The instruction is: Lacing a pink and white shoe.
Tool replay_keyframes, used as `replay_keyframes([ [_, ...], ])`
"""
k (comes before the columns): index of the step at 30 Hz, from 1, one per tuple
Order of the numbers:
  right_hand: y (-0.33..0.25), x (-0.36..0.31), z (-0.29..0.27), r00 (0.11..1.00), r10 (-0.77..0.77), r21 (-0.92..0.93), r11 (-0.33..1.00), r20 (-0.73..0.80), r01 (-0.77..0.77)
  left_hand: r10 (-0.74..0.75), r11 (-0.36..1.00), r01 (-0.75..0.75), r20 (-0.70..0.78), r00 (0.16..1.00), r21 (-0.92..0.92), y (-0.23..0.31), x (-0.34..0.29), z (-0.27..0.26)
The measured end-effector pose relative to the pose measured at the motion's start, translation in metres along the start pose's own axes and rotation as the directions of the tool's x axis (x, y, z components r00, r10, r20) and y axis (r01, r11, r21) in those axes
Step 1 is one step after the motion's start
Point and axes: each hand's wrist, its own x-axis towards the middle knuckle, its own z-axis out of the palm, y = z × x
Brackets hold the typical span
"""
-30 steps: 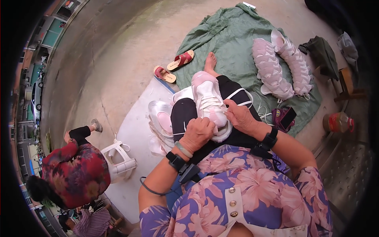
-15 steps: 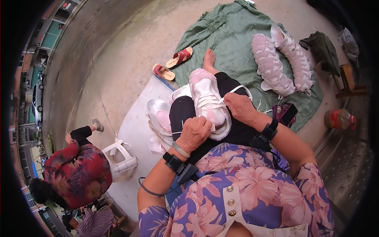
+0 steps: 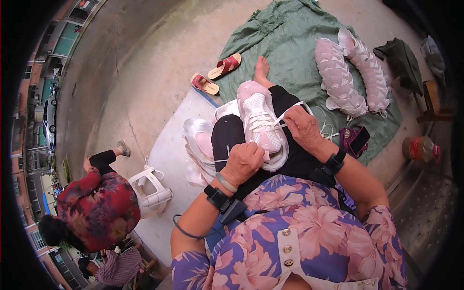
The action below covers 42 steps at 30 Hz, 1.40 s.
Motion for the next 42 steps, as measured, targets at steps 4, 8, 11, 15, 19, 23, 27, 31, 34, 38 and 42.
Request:
replay_keyframes([
  [4,-0.016,0.0,0.009,0.995,-0.097,0.034,0.995,-0.011,0.097,-0.001,1.0,0.001,-0.026,1.0,-0.016,-0.002,0.001,0.002],
  [8,-0.017,-0.004,0.022,0.987,-0.153,-0.088,0.984,0.05,0.157,-0.003,0.999,0.0,-0.064,0.998,-0.051,-0.002,0.001,0.003],
  [11,-0.019,-0.003,0.024,0.982,-0.181,-0.155,0.97,0.057,0.188,0.0,0.998,-0.003,-0.059,0.998,-0.061,-0.003,0.002,0.002],
  [15,-0.015,-0.004,0.027,0.98,-0.193,-0.176,0.964,0.052,0.199,-0.024,0.997,0.019,-0.065,0.998,-0.073,-0.003,0.001,0.004],
  [19,-0.015,-0.003,0.028,0.979,-0.194,-0.192,0.961,0.055,0.201,-0.011,0.999,0.008,-0.067,0.998,-0.047,-0.005,-0.001,0.006],
  [23,-0.016,-0.003,0.03,0.985,-0.171,-0.185,0.968,0.026,0.173,-0.012,0.997,0.005,-0.086,0.996,-0.075,-0.004,-0.001,0.006],
  [27,-0.017,-0.004,0.03,0.988,-0.152,-0.2,0.968,0.028,0.155,-0.014,0.998,0.008,-0.101,0.995,-0.068,-0.004,0.0,0.006],
  [31,-0.016,-0.004,0.029,0.985,-0.165,-0.228,0.959,0.04,0.17,-0.008,0.996,0.0,-0.095,0.995,-0.09,-0.003,0.0,0.007],
  [34,-0.017,-0.001,0.031,0.989,-0.136,-0.217,0.965,0.062,0.146,0.0,0.997,-0.007,-0.09,0.996,-0.083,-0.002,-0.001,0.008],
  [38,-0.013,0.006,0.028,0.981,-0.106,-0.026,0.993,0.164,0.112,0.023,0.996,-0.029,-0.08,0.997,-0.083,-0.003,-0.001,0.009],
  [42,-0.011,0.005,0.031,0.967,-0.066,0.052,0.997,0.248,0.055,0.023,0.996,-0.03,-0.083,0.996,-0.085,-0.003,-0.002,0.005],
])
